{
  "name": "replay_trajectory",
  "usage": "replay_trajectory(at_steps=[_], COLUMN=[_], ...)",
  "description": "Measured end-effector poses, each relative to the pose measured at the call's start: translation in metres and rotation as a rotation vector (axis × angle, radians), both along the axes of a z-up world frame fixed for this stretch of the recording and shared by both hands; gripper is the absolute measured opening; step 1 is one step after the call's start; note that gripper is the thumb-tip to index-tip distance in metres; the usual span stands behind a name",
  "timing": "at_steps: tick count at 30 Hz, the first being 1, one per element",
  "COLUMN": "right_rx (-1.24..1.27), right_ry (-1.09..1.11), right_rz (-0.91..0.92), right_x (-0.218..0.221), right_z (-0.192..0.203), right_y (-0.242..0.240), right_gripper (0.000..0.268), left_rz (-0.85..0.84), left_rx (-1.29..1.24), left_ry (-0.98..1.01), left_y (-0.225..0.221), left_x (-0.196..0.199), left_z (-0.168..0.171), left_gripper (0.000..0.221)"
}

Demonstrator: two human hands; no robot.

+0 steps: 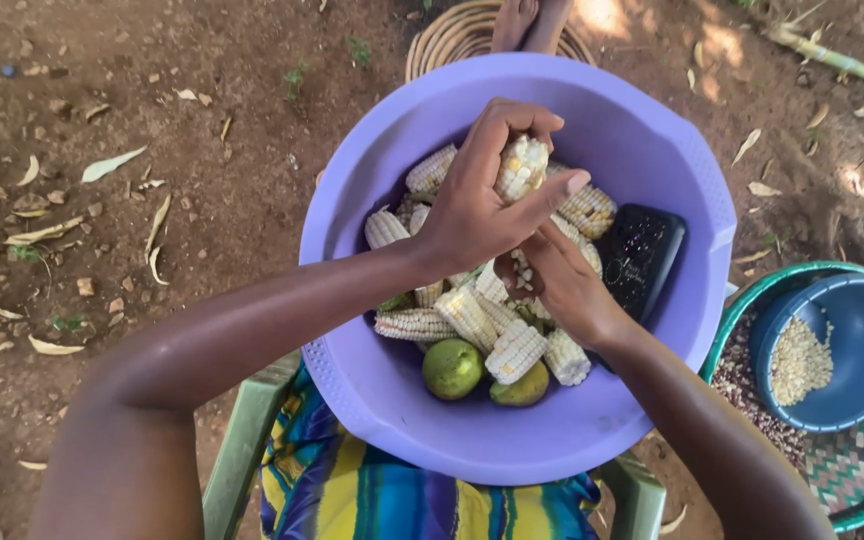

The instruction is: Manually removing kernels from dried corn cobs by hand into a basin while sitting on the ground.

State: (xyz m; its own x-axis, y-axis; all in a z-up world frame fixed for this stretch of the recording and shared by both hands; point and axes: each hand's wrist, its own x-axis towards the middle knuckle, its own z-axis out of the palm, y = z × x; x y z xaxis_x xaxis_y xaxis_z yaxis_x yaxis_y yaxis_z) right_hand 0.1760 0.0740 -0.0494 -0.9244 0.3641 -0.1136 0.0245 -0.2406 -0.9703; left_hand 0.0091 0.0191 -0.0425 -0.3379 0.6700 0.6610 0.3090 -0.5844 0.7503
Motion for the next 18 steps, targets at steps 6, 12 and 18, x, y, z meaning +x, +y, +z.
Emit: replay_trajectory(at_steps=[6, 12, 18], right_rx=[0.089, 0.104, 0.071], right_ry=[-0.323, -0.296, -0.277], right_rz=[-0.033, -0.059, -0.052], right_x=[0.003, 0.009, -0.002], right_z=[0.001, -0.027, -0.006], right_y=[0.002, 0.008, 0.001], right_gripper=[0.039, 0.037, 0.023], left_rz=[0.031, -0.016, -0.001], left_rx=[-0.172, -0.195, -0.154], left_ry=[-0.007, 0.053, -0.025], left_y=[-0.008, -0.005, 0.003], left_x=[0.009, 0.009, 0.006], left_z=[0.007, 0.004, -0.002], left_gripper=[0.030, 0.029, 0.031])
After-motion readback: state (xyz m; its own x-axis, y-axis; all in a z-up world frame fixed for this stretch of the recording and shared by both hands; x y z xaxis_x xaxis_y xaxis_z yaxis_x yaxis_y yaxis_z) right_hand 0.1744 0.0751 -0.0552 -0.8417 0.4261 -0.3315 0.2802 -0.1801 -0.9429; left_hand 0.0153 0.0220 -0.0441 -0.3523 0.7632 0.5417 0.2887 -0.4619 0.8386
